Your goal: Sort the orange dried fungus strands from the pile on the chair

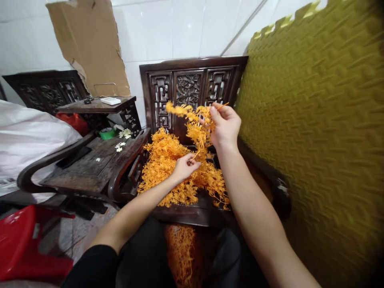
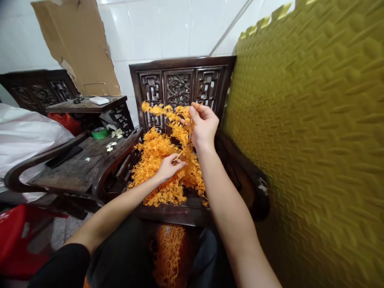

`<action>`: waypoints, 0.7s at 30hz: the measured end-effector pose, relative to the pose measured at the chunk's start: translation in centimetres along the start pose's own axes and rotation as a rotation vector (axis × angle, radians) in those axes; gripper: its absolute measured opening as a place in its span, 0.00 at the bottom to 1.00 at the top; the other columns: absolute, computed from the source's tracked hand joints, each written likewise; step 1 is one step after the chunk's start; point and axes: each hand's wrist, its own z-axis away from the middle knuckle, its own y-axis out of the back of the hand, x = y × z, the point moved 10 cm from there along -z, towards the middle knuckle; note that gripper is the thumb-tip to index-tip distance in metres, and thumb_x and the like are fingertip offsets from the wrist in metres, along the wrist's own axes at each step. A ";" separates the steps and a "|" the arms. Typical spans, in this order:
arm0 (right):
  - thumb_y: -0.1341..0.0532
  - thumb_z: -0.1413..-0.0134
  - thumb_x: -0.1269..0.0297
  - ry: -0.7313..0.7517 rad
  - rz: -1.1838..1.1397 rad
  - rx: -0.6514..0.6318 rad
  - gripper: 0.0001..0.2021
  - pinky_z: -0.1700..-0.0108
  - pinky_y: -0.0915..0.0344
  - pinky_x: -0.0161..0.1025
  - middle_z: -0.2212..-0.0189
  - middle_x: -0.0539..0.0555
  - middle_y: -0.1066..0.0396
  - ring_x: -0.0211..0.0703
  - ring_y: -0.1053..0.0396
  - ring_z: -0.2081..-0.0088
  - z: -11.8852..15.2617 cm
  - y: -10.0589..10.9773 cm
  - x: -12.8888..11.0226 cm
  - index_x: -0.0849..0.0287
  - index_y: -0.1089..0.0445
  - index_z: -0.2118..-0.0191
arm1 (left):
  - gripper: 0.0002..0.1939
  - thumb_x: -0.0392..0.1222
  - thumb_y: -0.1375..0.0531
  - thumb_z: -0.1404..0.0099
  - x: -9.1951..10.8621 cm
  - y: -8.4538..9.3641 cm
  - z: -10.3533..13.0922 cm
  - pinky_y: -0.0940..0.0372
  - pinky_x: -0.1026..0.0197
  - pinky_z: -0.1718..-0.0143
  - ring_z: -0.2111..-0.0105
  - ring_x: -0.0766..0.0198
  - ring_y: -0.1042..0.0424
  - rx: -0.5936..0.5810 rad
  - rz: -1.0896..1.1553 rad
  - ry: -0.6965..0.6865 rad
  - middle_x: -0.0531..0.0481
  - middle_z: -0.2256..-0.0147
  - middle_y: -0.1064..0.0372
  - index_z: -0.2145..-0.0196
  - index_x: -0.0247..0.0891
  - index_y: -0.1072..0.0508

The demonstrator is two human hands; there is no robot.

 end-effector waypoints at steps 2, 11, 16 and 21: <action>0.49 0.31 0.48 0.047 0.082 0.040 0.24 0.58 0.22 0.49 0.47 0.61 0.29 0.49 0.27 0.48 -0.6 0.7 0.2 0.54 0.35 0.38 | 0.38 0.54 0.30 0.43 0.3 -0.2 0.0 0.31 0.54 0.46 0.49 0.56 0.26 0.017 -0.012 -0.033 0.40 0.45 0.28 0.39 0.36 0.34; 0.52 0.29 0.49 0.084 0.047 0.057 0.25 0.53 0.23 0.55 0.47 0.63 0.30 0.53 0.25 0.47 -1.2 -1.8 0.0 0.59 0.36 0.39 | 0.16 0.39 0.39 0.36 -2.4 1.9 -0.8 0.34 0.54 0.41 0.47 0.52 0.25 0.157 -0.311 0.158 0.43 0.50 0.23 0.49 0.40 0.25; 0.41 0.36 0.64 0.444 -0.385 0.736 0.07 0.54 0.26 0.50 0.54 0.51 0.26 0.51 0.23 0.51 -1.2 12.3 -4.1 0.51 0.28 0.56 | 0.22 0.29 0.36 0.44 -7.5 6.2 -0.5 0.34 0.51 0.42 0.48 0.50 0.26 0.196 -0.254 0.309 0.42 0.53 0.22 0.51 0.38 0.25; 0.37 0.39 0.58 0.747 -0.187 0.785 0.06 0.39 0.36 0.48 0.60 0.44 0.24 0.43 0.24 0.49 0.3 15.6 -10.1 0.53 0.27 0.61 | 0.28 0.36 0.31 0.45 -10.1 10.9 -0.2 0.33 0.49 0.45 0.49 0.49 0.26 0.313 -0.103 0.440 0.36 0.50 0.25 0.46 0.32 0.30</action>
